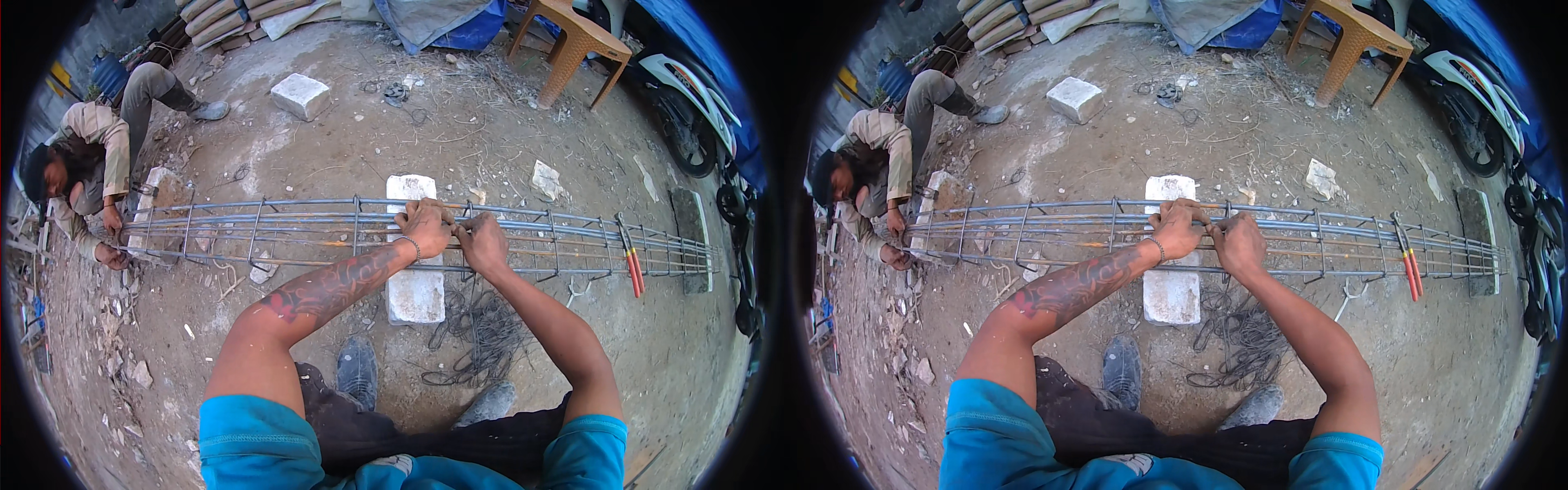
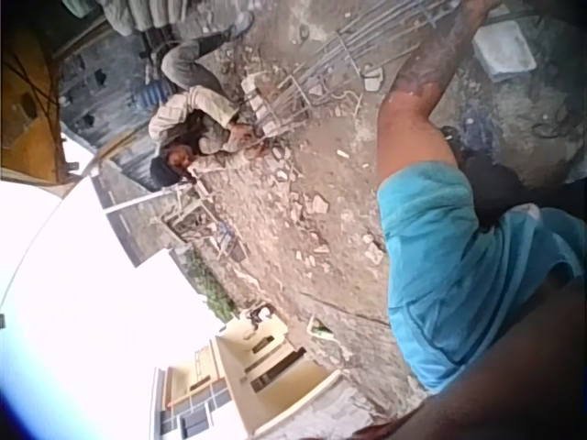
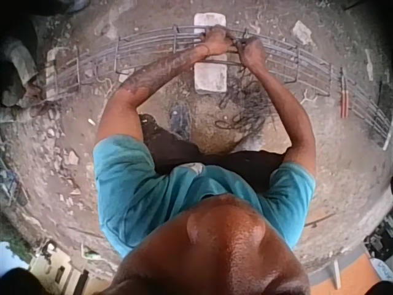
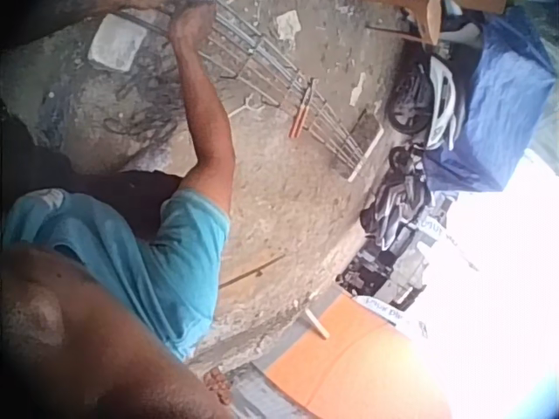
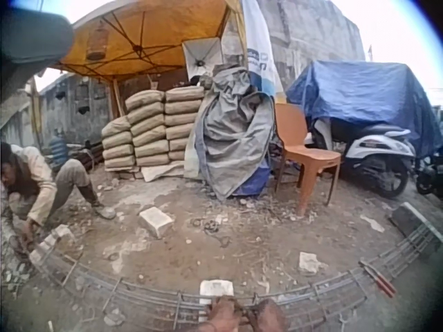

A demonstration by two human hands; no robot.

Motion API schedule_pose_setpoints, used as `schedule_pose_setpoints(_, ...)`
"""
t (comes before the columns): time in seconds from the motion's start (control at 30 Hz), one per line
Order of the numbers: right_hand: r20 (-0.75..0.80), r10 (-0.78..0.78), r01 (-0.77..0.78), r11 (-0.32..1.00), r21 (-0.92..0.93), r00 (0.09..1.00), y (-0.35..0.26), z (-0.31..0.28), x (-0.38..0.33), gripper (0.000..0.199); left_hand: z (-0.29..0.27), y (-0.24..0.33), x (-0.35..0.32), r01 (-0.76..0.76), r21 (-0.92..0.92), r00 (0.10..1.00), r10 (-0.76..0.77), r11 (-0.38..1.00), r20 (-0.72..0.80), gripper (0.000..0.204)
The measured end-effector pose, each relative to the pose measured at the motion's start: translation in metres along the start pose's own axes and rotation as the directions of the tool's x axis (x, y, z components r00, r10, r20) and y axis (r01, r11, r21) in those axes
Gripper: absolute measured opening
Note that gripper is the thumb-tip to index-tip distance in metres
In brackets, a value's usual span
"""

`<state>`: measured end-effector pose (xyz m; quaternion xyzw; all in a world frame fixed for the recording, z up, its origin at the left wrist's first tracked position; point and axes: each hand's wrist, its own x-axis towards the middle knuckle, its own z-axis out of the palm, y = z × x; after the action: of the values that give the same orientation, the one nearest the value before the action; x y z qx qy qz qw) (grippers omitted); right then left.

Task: The person twists tie wire around rebar components with pliers to secure them together into a cage structure.

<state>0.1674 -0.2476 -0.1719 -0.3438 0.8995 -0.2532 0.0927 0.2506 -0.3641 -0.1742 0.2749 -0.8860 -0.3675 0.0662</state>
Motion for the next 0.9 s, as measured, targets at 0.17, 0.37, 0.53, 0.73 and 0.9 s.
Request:
schedule_pose_setpoints(0.17,-0.026,-0.153,0.152,0.987,-0.06,0.988,0.002,-0.005,0.001,0.025,0.002,0.008,-0.006,0.019,0.032,0.992,-0.015,0.999,-0.125,0.024)
schedule_pose_setpoints(0.37,-0.062,-0.177,0.178,0.984,0.003,0.982,0.009,-0.01,0.015,0.022,-0.004,0.005,0.002,-0.217,0.125,0.976,0.212,0.968,0.056,0.023)
schedule_pose_setpoints(0.53,0.127,-0.015,-0.015,0.973,0.232,0.992,0.018,-0.018,0.024,0.02,0.012,0.002,0.021,-0.176,0.094,0.983,0.17,0.98,0.07,0.017)
schedule_pose_setpoints(0.73,0.13,-0.172,0.14,0.964,0.225,0.976,0.025,-0.024,0.027,0.023,0.024,-0.004,0.033,-0.172,0.143,0.985,0.169,0.975,0.03,0.016)
schedule_pose_setpoints(0.9,0.034,-0.155,0.153,0.987,0.057,0.987,0.03,-0.036,0.011,0.024,0.024,-0.004,0.03,-0.307,0.199,0.949,0.315,0.931,-0.008,0.015)
